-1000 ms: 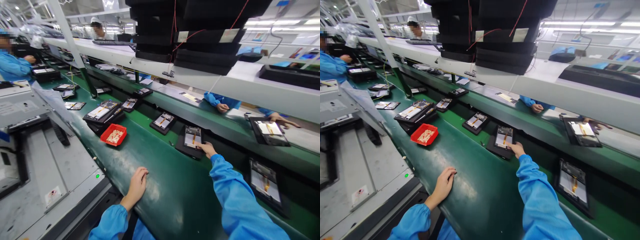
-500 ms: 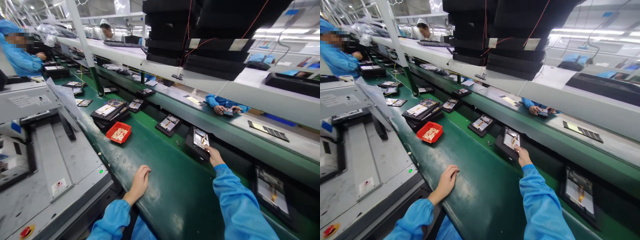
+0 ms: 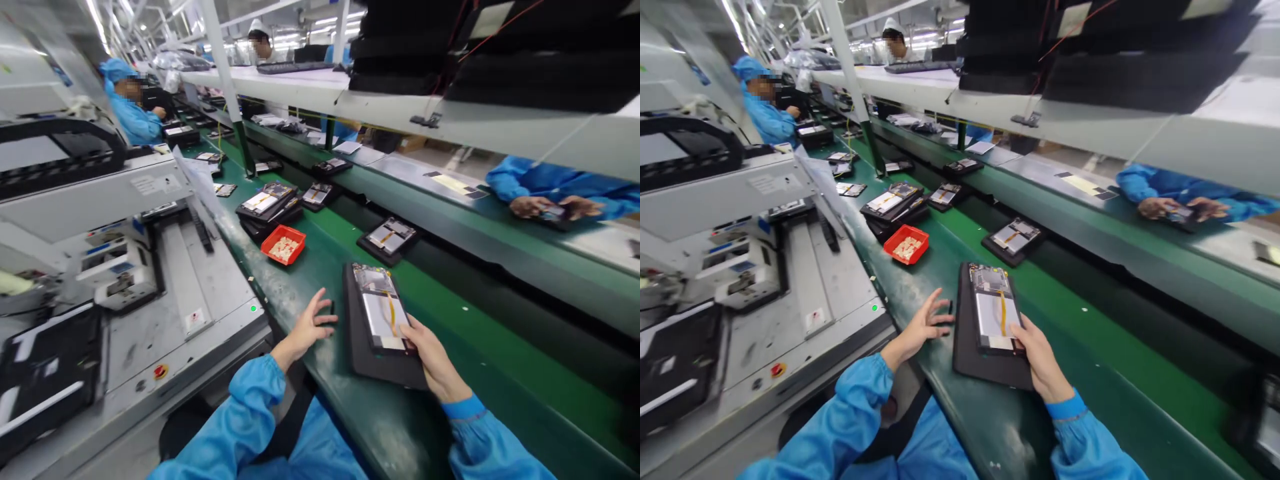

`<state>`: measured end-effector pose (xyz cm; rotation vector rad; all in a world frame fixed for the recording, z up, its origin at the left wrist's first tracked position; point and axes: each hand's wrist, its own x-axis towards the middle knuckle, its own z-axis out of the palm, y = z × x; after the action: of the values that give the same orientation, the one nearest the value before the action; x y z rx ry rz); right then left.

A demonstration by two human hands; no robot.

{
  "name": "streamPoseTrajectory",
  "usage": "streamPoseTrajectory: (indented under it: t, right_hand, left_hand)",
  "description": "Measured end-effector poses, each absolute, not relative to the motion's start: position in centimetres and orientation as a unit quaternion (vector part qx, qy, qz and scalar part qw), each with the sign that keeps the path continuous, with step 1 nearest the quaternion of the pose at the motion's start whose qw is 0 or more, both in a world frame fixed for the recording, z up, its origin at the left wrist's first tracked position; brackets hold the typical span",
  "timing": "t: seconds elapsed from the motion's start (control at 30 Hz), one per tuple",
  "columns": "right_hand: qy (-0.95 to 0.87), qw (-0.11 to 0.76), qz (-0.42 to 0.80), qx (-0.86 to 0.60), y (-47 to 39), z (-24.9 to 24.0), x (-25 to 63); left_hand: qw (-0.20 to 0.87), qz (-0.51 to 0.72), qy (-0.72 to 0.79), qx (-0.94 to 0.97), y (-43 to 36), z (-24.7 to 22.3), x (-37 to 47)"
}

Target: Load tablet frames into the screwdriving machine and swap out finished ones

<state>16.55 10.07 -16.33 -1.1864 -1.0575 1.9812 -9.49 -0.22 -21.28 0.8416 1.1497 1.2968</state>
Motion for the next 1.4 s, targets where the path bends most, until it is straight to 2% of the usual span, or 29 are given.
streamPoseTrajectory:
  t: [0.07, 0.13, 0.23, 0.3, 0.37, 0.43, 0.57, 0.67, 0.87, 1.0, 1.1, 1.27, 1.4]
  right_hand:
    - [-0.430, 0.286, 0.721, -0.461, 8.4, -18.1, 14.2]
    - [-0.509, 0.288, 0.649, -0.487, 7.5, -19.9, 12.6]
    - [-0.693, 0.293, 0.413, -0.512, 7.0, -21.5, 12.1]
    - [-0.781, 0.295, 0.242, -0.494, 6.7, -21.4, 12.5]
    - [-0.826, 0.297, 0.141, -0.457, 5.8, -20.6, 12.9]
    - [-0.871, 0.272, 0.108, -0.394, 4.3, -19.6, 12.9]
    - [-0.963, 0.138, 0.093, -0.210, 1.1, -19.2, 11.6]
    - [-0.978, 0.097, 0.074, -0.172, 0.6, -20.2, 11.0]
    - [-0.972, 0.157, 0.072, -0.160, 2.7, -21.3, 12.2]
    - [-0.956, 0.195, 0.115, -0.189, 2.6, -20.1, 11.8]
    - [-0.908, 0.251, 0.234, -0.240, 1.9, -18.0, 9.8]
    - [-0.839, 0.225, 0.416, -0.270, 2.2, -15.9, 6.7]
    - [-0.690, 0.194, 0.586, -0.378, 3.2, -17.2, 6.2]
  left_hand:
    - [0.555, 0.492, 0.544, 0.393, -1.9, -21.7, -10.8]
    - [0.480, 0.421, 0.629, 0.443, -3.2, -22.4, -12.0]
    - [0.388, 0.375, 0.696, 0.473, -4.2, -22.9, -13.6]
    - [0.370, 0.371, 0.705, 0.477, -4.6, -22.5, -14.2]
    - [0.358, 0.365, 0.710, 0.483, -5.6, -22.0, -14.4]
    - [0.337, 0.342, 0.703, 0.525, -7.1, -21.7, -14.1]
    - [0.243, 0.248, 0.665, 0.661, -9.9, -22.5, -12.6]
    - [0.203, 0.224, 0.658, 0.689, -10.3, -23.6, -12.2]
    - [0.236, 0.313, 0.649, 0.652, -9.4, -22.3, -13.7]
    - [0.392, 0.413, 0.663, 0.486, -8.5, -20.2, -14.0]
    - [0.480, 0.421, 0.631, 0.439, -7.4, -18.9, -13.3]
    - [0.463, 0.374, 0.636, 0.491, -5.0, -16.8, -12.3]
    - [0.380, 0.397, 0.670, 0.499, -4.4, -15.1, -11.1]
